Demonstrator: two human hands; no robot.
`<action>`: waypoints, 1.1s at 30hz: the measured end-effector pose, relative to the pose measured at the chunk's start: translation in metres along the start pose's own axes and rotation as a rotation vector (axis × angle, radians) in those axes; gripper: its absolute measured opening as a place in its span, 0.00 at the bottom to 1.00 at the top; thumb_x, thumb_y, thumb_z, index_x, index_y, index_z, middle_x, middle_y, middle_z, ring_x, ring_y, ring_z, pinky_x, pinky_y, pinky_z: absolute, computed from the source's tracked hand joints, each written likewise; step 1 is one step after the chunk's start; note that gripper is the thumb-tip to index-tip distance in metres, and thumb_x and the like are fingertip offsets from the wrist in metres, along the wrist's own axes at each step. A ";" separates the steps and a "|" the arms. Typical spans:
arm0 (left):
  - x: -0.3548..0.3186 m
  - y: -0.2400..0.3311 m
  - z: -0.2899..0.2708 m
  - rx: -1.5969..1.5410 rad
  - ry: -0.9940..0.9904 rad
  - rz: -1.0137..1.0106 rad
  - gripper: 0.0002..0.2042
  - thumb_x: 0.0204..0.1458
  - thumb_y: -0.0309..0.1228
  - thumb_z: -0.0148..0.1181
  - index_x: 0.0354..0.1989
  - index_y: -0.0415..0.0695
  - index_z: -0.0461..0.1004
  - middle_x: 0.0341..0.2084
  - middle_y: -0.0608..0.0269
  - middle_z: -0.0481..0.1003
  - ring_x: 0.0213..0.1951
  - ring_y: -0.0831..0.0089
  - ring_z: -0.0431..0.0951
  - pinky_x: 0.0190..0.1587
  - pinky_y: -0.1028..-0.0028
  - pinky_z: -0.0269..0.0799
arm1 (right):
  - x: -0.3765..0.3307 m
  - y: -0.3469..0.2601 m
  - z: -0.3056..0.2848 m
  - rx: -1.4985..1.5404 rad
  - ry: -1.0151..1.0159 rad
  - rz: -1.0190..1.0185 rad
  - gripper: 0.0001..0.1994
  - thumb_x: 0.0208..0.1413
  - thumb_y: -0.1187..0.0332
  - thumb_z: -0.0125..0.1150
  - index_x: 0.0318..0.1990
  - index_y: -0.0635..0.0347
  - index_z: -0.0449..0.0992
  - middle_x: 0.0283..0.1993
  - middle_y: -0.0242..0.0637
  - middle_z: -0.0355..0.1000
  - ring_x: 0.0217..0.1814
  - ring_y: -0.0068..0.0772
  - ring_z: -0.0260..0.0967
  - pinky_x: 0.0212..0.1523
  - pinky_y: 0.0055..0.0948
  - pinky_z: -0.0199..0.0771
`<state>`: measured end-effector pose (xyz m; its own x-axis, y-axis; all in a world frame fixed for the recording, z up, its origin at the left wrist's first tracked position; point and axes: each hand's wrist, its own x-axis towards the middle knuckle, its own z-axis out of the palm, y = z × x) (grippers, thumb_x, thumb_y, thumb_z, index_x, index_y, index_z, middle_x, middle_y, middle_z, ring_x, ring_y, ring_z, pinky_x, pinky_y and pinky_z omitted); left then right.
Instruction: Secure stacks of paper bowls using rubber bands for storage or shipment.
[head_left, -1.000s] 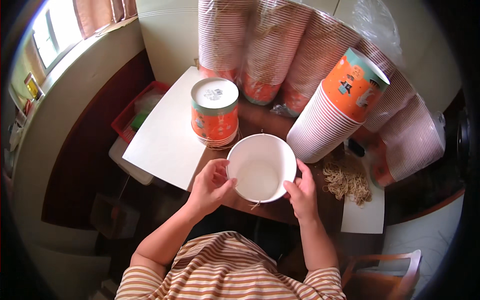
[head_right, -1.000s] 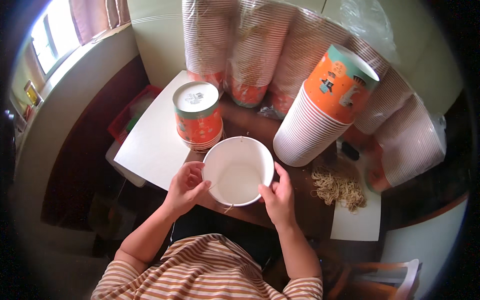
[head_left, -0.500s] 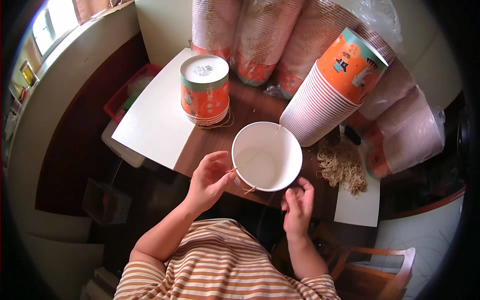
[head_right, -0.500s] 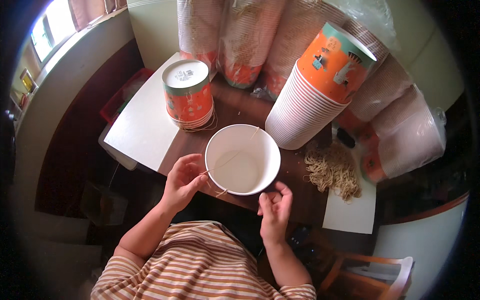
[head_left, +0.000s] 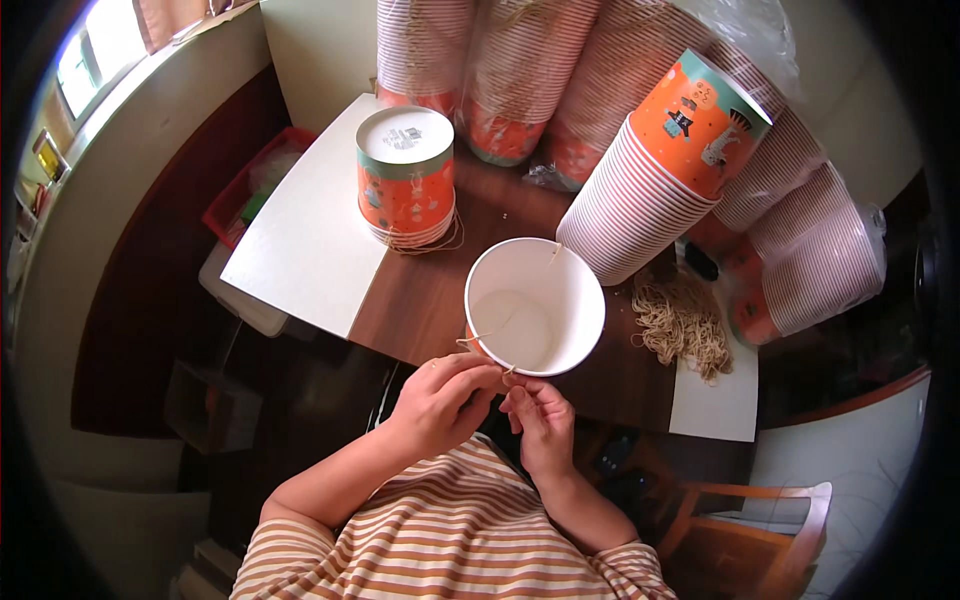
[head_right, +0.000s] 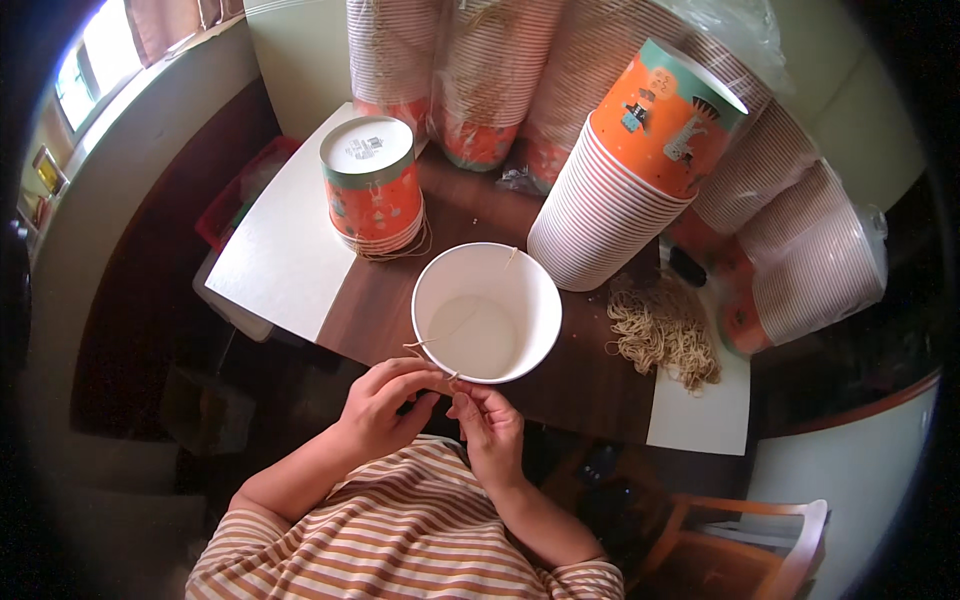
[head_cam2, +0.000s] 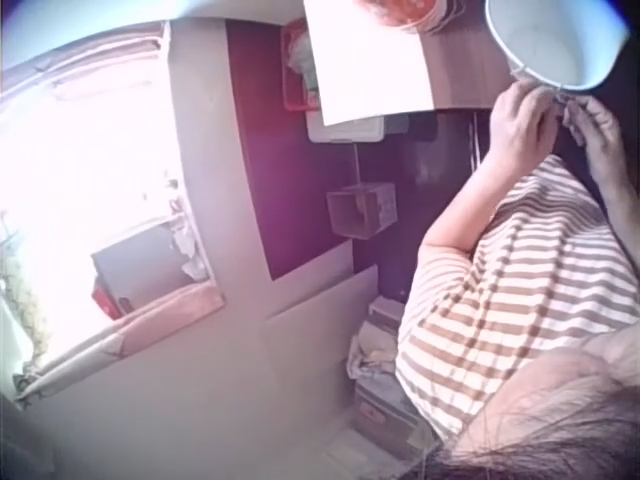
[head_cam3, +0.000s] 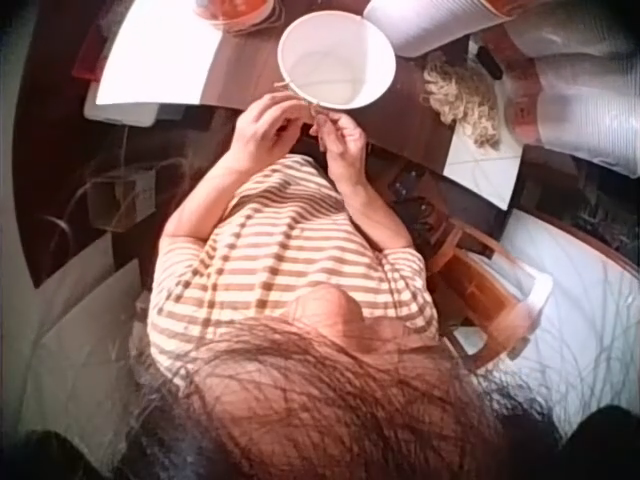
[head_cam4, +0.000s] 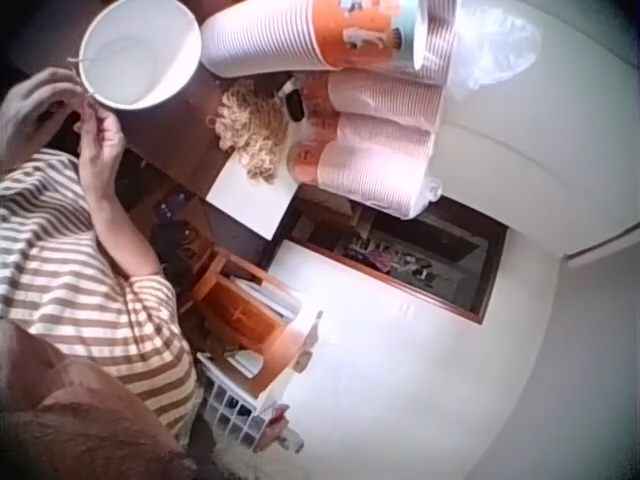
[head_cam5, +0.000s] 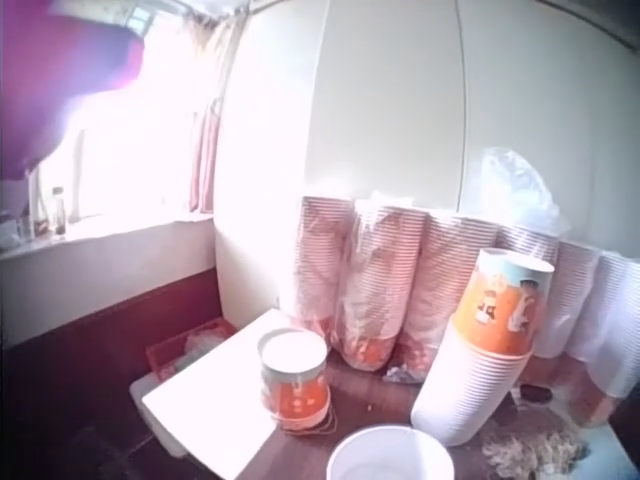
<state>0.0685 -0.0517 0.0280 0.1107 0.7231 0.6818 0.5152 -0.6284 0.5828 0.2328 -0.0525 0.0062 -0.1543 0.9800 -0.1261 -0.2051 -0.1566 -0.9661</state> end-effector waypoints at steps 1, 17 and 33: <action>-0.001 -0.005 0.004 -0.016 -0.020 -0.026 0.15 0.44 0.15 0.60 0.42 0.38 0.73 0.35 0.54 0.75 0.35 0.63 0.78 0.34 0.72 0.76 | 0.000 0.002 0.002 0.003 0.004 -0.003 0.10 0.59 0.67 0.58 0.42 0.65 0.75 0.27 0.30 0.72 0.22 0.12 0.59 0.23 0.12 0.58; -0.012 -0.012 0.011 0.051 -0.087 -0.040 0.12 0.42 0.22 0.62 0.37 0.41 0.74 0.24 0.63 0.71 0.26 0.66 0.72 0.30 0.70 0.67 | 0.006 0.007 0.014 0.118 0.115 -0.062 0.05 0.57 0.71 0.58 0.38 0.62 0.76 0.29 0.29 0.74 0.24 0.12 0.63 0.23 0.12 0.58; -0.008 -0.020 0.019 0.121 -0.155 0.098 0.15 0.38 0.25 0.65 0.37 0.40 0.73 0.28 0.62 0.71 0.27 0.69 0.71 0.31 0.70 0.66 | 0.007 0.018 0.011 -0.027 0.176 -0.120 0.04 0.57 0.75 0.59 0.37 0.65 0.76 0.31 0.28 0.74 0.31 0.13 0.67 0.35 0.16 0.70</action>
<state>0.0737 -0.0393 0.0029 0.2900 0.7018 0.6507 0.5928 -0.6655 0.4535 0.2173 -0.0498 -0.0096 0.0415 0.9981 -0.0451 -0.1859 -0.0367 -0.9819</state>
